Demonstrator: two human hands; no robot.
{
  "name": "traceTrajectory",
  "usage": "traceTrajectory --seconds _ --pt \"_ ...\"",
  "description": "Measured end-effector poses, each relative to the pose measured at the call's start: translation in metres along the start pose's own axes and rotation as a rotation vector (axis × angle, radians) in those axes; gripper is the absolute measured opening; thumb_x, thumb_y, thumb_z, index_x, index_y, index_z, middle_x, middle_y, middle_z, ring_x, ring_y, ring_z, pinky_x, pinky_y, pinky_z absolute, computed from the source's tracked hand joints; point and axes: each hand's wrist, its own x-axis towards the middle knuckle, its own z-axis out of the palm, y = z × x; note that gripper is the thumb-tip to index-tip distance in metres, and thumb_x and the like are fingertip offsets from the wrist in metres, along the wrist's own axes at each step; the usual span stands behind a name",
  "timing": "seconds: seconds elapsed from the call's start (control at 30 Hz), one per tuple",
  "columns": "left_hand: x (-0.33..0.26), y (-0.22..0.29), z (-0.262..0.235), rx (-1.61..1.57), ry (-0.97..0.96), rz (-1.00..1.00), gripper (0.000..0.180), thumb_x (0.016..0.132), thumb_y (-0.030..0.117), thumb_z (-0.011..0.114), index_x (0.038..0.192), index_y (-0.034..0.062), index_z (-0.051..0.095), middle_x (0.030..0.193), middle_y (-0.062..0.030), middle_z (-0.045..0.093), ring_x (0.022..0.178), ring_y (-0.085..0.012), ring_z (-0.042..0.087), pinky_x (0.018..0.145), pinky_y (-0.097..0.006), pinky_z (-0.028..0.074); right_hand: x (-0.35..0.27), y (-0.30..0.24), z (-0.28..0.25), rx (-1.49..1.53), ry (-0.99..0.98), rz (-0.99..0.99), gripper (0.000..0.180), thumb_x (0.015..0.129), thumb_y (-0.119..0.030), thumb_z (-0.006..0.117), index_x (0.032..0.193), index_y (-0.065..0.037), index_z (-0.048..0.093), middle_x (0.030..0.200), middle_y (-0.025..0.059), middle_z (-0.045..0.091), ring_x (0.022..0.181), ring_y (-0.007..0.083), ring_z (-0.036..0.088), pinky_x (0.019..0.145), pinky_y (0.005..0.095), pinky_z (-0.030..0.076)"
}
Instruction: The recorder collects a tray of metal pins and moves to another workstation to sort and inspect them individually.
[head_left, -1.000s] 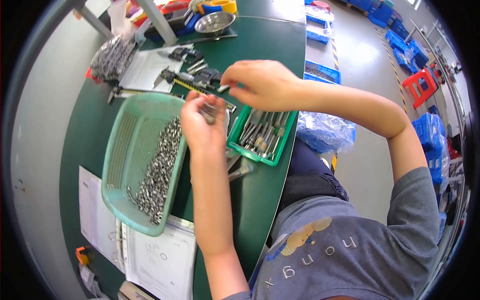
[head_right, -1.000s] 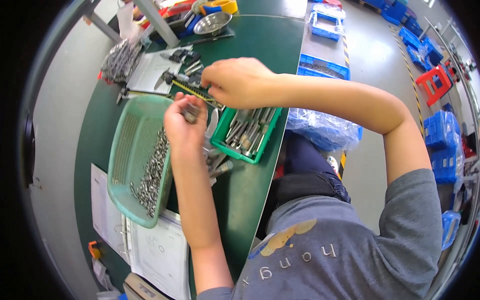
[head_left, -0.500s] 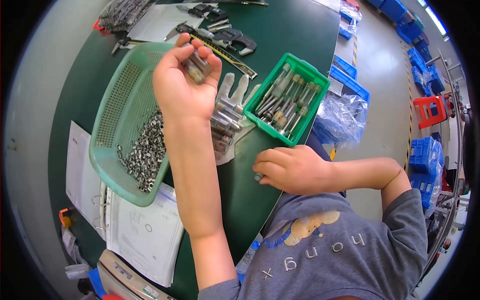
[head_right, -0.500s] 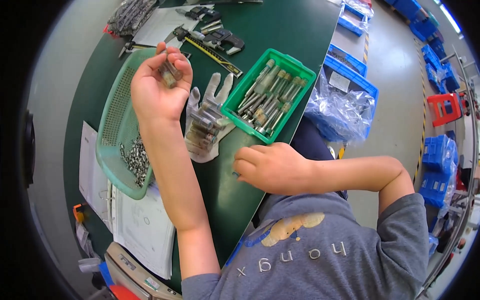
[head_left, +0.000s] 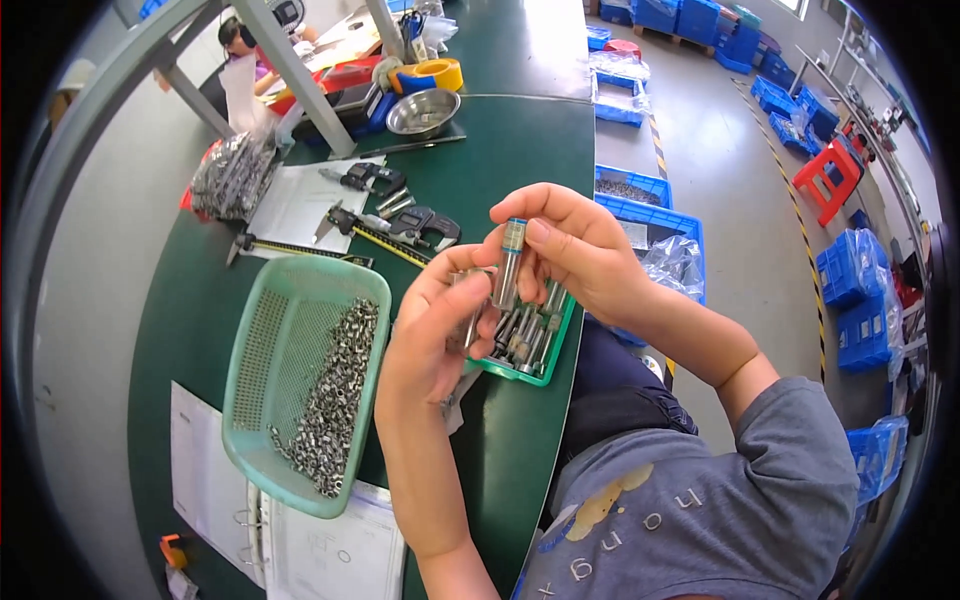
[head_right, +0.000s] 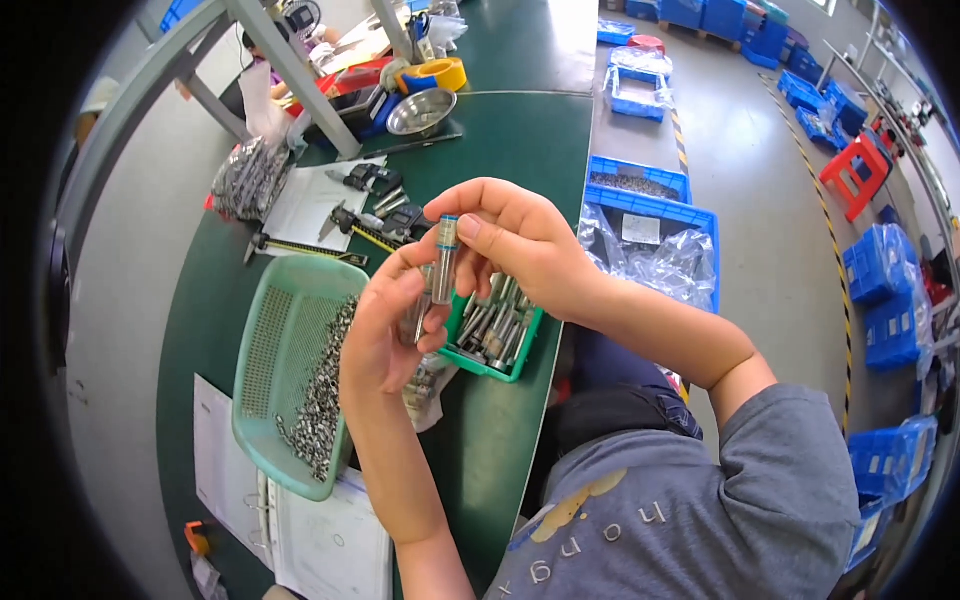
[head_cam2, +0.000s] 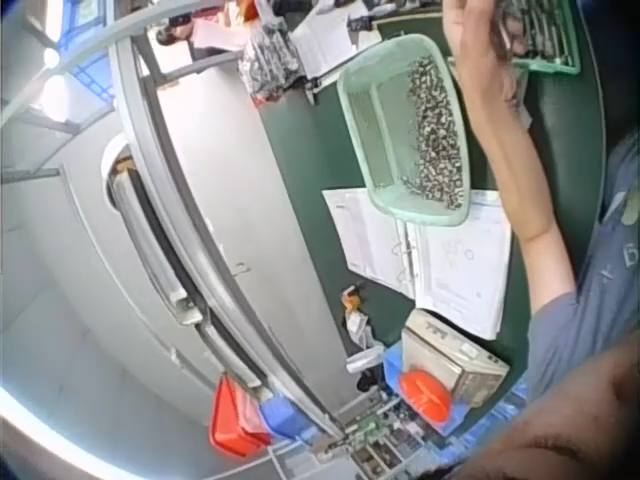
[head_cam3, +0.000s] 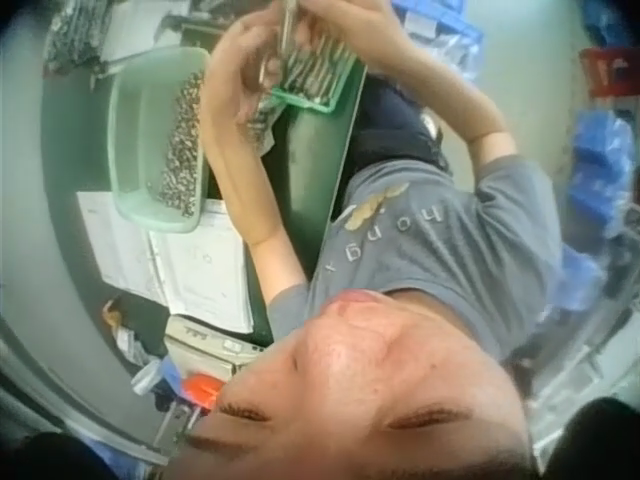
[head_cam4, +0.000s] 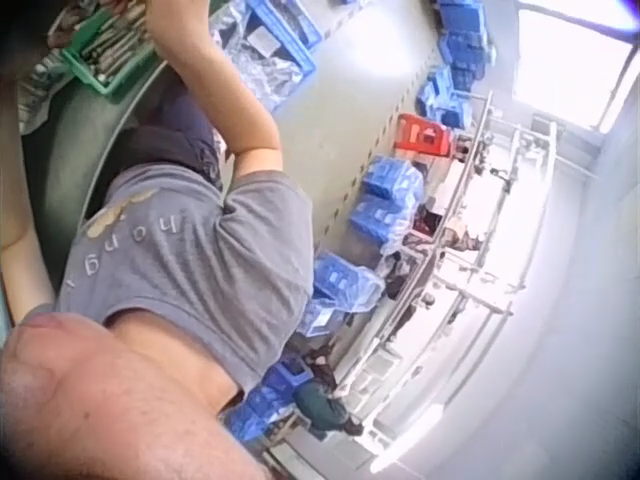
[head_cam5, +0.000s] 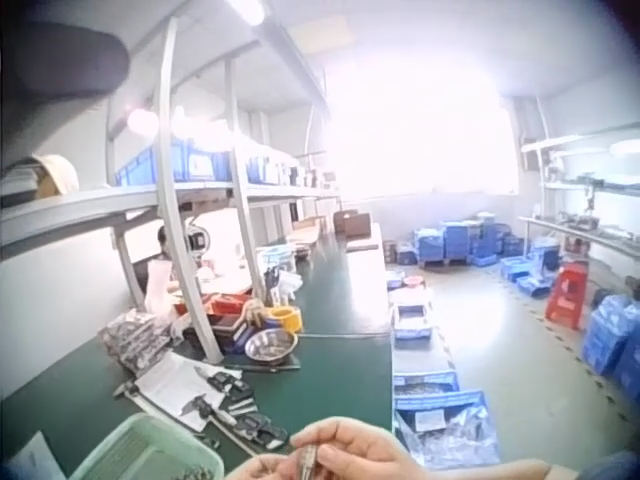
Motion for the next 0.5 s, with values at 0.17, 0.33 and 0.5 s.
traceTrajectory --seconds 0.17,0.33,0.5 --pt "-0.002 -0.006 0.005 0.092 -0.055 0.052 0.035 0.074 0.013 0.059 0.103 0.0022 0.044 0.076 -0.0042 0.051 0.052 -0.0061 0.041 0.038 -0.015 0.031 0.001 0.001 -0.002 0.016 -0.067 -0.070 0.022 0.088 -0.011 0.040 0.105 0.001 0.047 0.087 0.0068 0.057 0.059 0.0069 0.052 0.053 0.0188 0.043" --pt "-0.002 -0.008 -0.001 0.195 -0.051 0.065 0.034 0.075 0.015 0.058 0.103 0.0027 0.043 0.076 -0.0038 0.048 0.053 -0.0063 0.041 0.037 -0.015 0.031 0.001 0.000 -0.005 -0.179 -0.029 -0.100 0.020 0.086 -0.007 0.042 0.102 0.000 0.053 0.088 0.0049 0.054 0.064 0.0071 0.052 0.056 0.0202 0.044" --pt "0.003 -0.008 0.012 -0.054 -0.052 0.052 0.035 0.078 0.018 0.056 0.106 0.0035 0.042 0.073 -0.0024 0.047 0.055 -0.0074 0.047 0.035 -0.017 0.036 0.011 0.004 -0.015 -0.633 -0.195 -0.355 0.025 0.081 -0.003 0.047 0.105 -0.005 0.055 0.101 0.0061 0.050 0.080 0.0099 0.050 0.065 0.0220 0.041"
